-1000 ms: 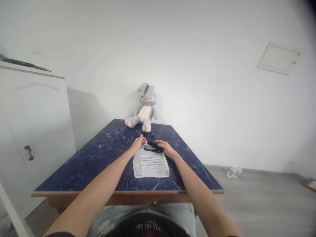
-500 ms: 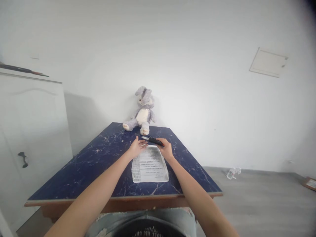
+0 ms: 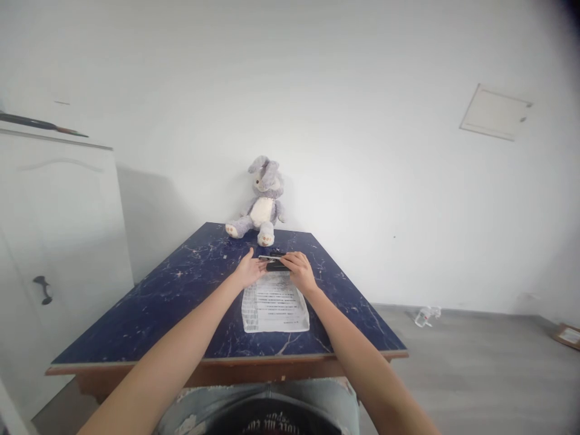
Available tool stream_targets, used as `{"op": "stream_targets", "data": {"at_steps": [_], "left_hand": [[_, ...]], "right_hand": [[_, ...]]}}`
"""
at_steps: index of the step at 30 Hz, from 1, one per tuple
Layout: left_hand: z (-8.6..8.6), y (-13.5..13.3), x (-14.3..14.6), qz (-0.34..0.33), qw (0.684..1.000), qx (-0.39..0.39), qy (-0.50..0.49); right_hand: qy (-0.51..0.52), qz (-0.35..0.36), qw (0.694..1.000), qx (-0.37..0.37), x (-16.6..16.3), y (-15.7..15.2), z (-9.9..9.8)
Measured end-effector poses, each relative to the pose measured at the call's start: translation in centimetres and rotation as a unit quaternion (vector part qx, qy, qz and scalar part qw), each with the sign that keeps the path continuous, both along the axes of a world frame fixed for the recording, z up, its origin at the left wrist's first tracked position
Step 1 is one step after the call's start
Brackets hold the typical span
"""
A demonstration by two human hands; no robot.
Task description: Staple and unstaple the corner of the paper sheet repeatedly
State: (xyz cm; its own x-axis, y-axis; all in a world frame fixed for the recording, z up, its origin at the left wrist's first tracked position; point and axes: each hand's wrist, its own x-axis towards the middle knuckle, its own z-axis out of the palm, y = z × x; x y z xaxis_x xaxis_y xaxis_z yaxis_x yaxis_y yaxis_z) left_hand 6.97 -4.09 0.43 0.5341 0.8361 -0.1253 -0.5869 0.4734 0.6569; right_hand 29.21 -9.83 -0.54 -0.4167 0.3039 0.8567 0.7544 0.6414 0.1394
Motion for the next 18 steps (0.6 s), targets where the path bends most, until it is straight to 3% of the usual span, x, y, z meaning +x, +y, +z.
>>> {"op": "stream_targets", "data": {"at_steps": [13,18], "left_hand": [[-2.1,1.3,0.1,-0.029,0.998,0.003,0.048],[-1.8,1.1,0.1,0.000,0.999,-0.014,0.043]], "right_hand": [[-0.182,-0.011,0.982,0.043,-1.0,-1.1,0.5],[-0.141,-0.016,0.989,0.029,-1.0,-0.9,0.2]]}}
